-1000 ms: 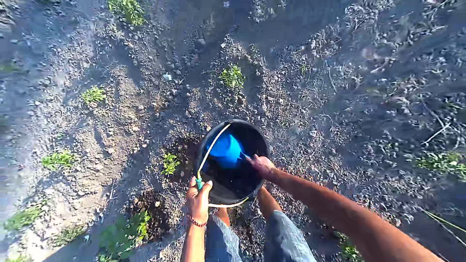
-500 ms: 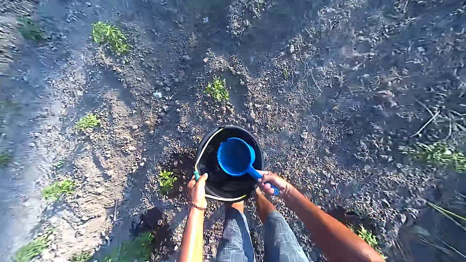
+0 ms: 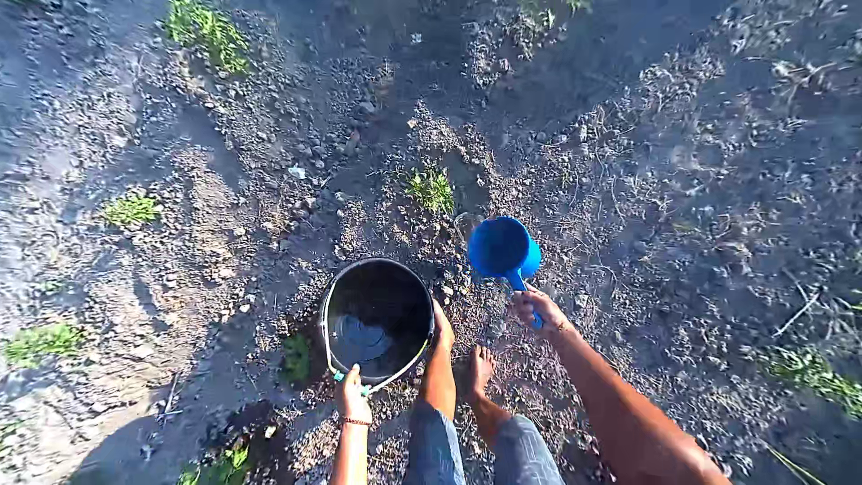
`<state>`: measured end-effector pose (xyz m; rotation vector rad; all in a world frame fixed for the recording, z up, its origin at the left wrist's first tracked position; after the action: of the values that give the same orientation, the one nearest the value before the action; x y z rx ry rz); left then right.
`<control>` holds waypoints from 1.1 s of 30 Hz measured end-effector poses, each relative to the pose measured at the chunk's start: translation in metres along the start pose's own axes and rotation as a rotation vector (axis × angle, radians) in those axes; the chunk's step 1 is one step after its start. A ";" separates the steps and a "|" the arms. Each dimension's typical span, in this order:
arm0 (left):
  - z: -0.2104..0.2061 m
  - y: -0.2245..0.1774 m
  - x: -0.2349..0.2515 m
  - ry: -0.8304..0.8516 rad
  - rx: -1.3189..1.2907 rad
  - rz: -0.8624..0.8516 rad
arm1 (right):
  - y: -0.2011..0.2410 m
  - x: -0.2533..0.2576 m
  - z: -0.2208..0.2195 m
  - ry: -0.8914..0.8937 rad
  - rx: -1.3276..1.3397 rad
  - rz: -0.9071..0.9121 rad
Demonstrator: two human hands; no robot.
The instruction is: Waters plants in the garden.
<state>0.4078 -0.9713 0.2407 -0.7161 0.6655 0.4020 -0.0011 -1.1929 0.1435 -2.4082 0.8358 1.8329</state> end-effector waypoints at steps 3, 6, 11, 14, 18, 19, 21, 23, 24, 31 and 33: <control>0.017 0.012 0.044 0.006 -0.076 0.054 | 0.020 0.036 -0.006 -0.066 0.019 -0.015; 0.029 0.027 0.080 0.034 -0.105 0.105 | 0.036 0.056 -0.018 -0.080 0.041 -0.016; 0.060 0.059 0.111 -0.039 -0.096 0.182 | 0.048 0.066 -0.025 -0.118 0.105 -0.002; 0.074 0.078 0.124 -0.082 -0.104 0.209 | 0.051 0.072 -0.027 -0.147 0.018 0.029; 0.091 0.110 0.141 -0.187 -0.043 0.258 | 0.050 0.077 -0.026 -0.262 -0.147 0.079; 0.093 0.115 0.139 -0.214 -0.049 0.308 | 0.048 0.079 -0.027 -0.280 -0.169 0.085; 0.101 0.129 0.138 -0.244 -0.038 0.359 | 0.043 0.082 -0.029 -0.306 -0.191 0.086; 0.113 0.140 0.142 -0.279 0.068 0.322 | 0.036 0.087 -0.031 -0.324 -0.207 0.080; 0.117 0.143 0.140 -0.282 0.129 0.322 | 0.033 0.088 -0.032 -0.328 -0.218 0.075; 0.127 0.154 0.150 -0.391 0.341 0.346 | 0.020 0.113 -0.054 -0.326 -0.337 0.047; 0.128 0.122 0.137 -0.535 0.361 0.201 | 0.019 0.120 -0.059 -0.312 -0.369 0.051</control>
<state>0.4936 -0.7800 0.1630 -0.1792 0.2868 0.6112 0.0656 -1.2762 0.0609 -2.1952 0.5795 2.4868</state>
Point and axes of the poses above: each hand's wrist, its own x-axis towards the middle knuckle, its own z-axis out of the back of the hand, y = z × x, the point moved 9 cm from there along x, towards the middle knuckle, and after that the axes turned 6 degrees about -y, right-handed, at the moved point
